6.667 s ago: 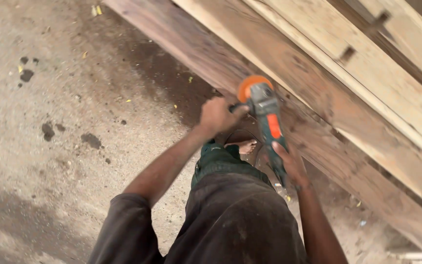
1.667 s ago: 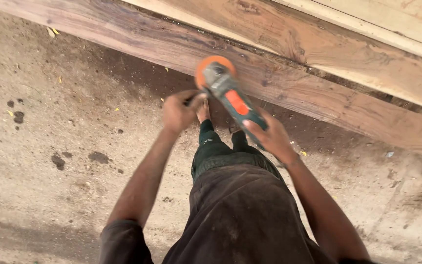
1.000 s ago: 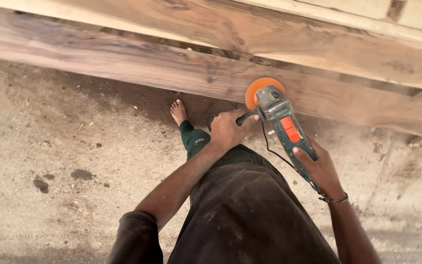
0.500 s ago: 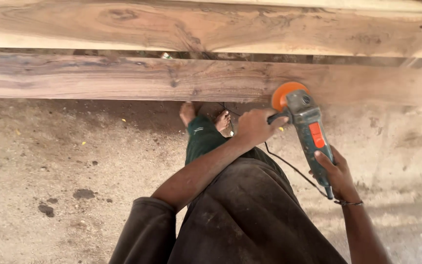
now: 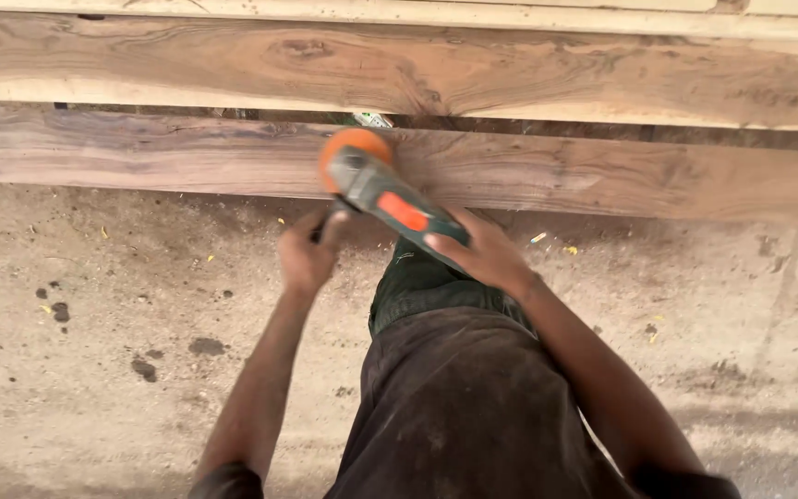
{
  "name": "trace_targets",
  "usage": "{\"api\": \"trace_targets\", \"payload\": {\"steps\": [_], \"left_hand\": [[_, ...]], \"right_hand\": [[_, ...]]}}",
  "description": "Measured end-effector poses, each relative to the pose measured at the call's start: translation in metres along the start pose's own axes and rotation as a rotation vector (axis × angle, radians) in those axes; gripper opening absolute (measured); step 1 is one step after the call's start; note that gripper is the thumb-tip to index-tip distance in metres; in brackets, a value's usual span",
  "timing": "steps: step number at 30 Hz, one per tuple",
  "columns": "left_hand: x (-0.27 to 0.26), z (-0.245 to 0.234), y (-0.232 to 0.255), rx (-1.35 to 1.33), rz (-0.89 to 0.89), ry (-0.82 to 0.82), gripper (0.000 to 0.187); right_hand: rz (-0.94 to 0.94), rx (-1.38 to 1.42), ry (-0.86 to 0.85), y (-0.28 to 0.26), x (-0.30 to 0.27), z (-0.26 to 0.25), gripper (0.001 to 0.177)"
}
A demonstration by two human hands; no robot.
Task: Using a handheld power sander to smooth the edges and surfaces of long wooden planks.
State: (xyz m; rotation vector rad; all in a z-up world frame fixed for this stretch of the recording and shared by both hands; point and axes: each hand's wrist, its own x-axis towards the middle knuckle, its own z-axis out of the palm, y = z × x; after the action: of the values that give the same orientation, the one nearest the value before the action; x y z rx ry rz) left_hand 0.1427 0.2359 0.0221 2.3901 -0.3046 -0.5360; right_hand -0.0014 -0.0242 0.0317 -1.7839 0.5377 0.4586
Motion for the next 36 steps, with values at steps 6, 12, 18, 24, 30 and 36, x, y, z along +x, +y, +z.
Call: {"api": "trace_targets", "payload": {"steps": [6, 12, 18, 24, 30, 36], "left_hand": [[0.013, 0.001, -0.002, -0.014, -0.172, -0.055, 0.038], [0.002, 0.035, 0.074, -0.152, -0.050, -0.080, 0.038], [-0.008, 0.077, 0.122, -0.134, -0.083, -0.180, 0.043], [-0.023, 0.151, 0.169, -0.141, -0.007, -0.157, 0.043], [-0.039, 0.222, 0.225, -0.165, 0.091, -0.128, 0.039], [-0.055, 0.273, 0.275, -0.177, 0.064, -0.216, 0.041]], "right_hand": [[-0.024, -0.069, -0.010, -0.011, 0.007, -0.007, 0.086], [0.026, -0.047, 0.076, 0.003, -0.041, -0.060, 0.075], [0.177, -0.085, 0.095, 0.033, -0.068, -0.103, 0.068], [0.121, -0.023, 0.135, 0.064, -0.106, -0.169, 0.066], [0.106, -0.016, 0.179, 0.122, -0.141, -0.236, 0.064], [0.192, 0.000, 0.206, 0.158, -0.175, -0.282, 0.065]]}}
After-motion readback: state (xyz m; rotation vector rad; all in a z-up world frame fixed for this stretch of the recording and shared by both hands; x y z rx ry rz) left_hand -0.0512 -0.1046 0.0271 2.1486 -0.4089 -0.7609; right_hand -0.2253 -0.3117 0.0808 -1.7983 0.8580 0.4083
